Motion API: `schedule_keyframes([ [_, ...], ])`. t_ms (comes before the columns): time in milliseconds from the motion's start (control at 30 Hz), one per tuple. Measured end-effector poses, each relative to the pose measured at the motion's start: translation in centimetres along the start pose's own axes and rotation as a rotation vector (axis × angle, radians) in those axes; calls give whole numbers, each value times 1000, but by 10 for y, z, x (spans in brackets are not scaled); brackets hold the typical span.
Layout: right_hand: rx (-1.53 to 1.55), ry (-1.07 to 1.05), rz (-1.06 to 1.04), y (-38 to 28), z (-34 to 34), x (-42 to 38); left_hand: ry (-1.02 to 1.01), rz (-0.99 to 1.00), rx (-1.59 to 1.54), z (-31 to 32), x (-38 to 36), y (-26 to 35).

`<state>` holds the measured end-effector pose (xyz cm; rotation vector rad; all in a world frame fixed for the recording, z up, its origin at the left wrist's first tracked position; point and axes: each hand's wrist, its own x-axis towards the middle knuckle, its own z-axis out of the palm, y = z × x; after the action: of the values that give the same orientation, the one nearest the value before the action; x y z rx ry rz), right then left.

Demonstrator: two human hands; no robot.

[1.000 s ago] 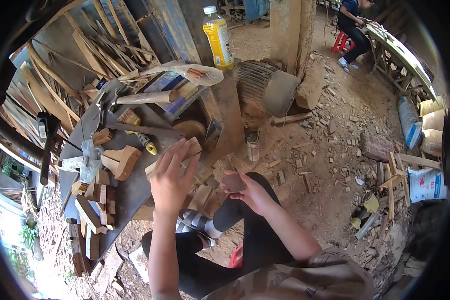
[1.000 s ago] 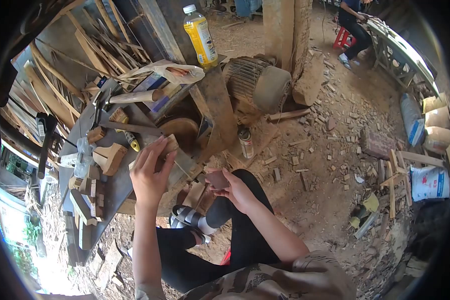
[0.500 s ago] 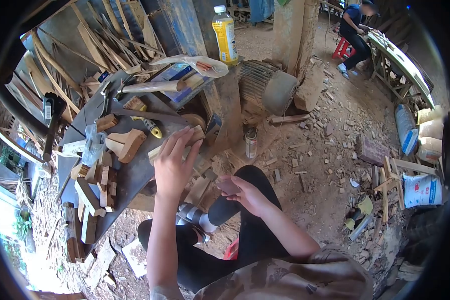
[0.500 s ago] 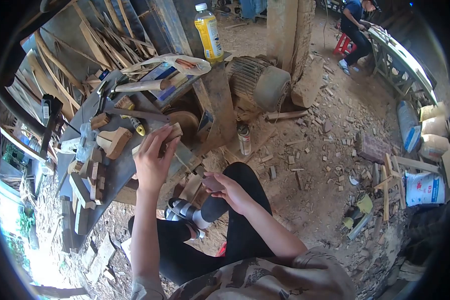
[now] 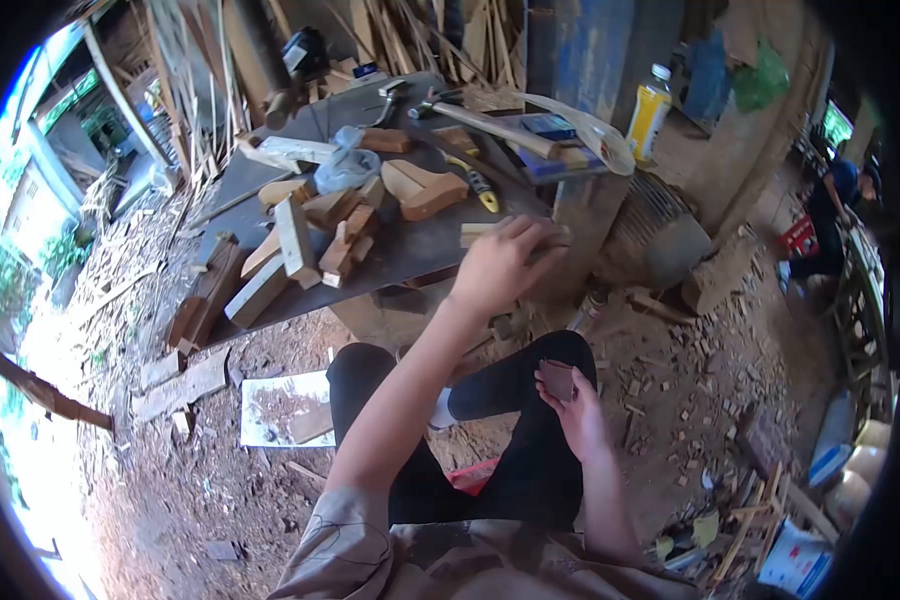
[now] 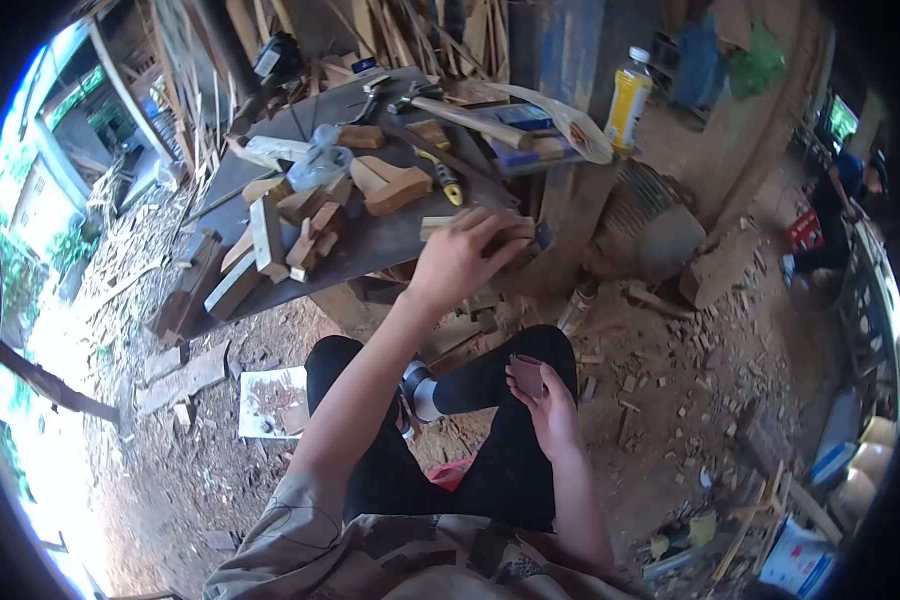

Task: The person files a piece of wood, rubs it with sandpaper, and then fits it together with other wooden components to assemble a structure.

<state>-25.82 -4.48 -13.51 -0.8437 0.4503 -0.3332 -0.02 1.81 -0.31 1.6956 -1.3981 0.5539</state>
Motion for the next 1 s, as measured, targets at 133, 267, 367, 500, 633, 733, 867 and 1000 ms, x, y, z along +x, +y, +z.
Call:
schedule_keyframes([
  [133,-30,-9,17,1,7,1,3,18,-5,1,0,-2],
  [267,-51,-32,30,4,18,-1,-12,8,-3,1,-1,-3],
  [367,-59,-41,45,6,21,-2,-9,12,-12,2,-2,-5],
  [500,-65,-37,67,9,20,-5,-35,-17,-17,2,-3,-4],
  [633,-70,-53,80,11,19,-4,-45,-22,-18,2,-3,-3],
  [733,-69,-57,86,11,22,-3,-41,-7,-24,1,-3,-4],
  [867,-61,-78,88,9,25,-6,-22,0,-39,1,-3,-3],
  [1000,-32,-111,110,3,32,-13,-47,-25,-31,-1,-3,-1],
])
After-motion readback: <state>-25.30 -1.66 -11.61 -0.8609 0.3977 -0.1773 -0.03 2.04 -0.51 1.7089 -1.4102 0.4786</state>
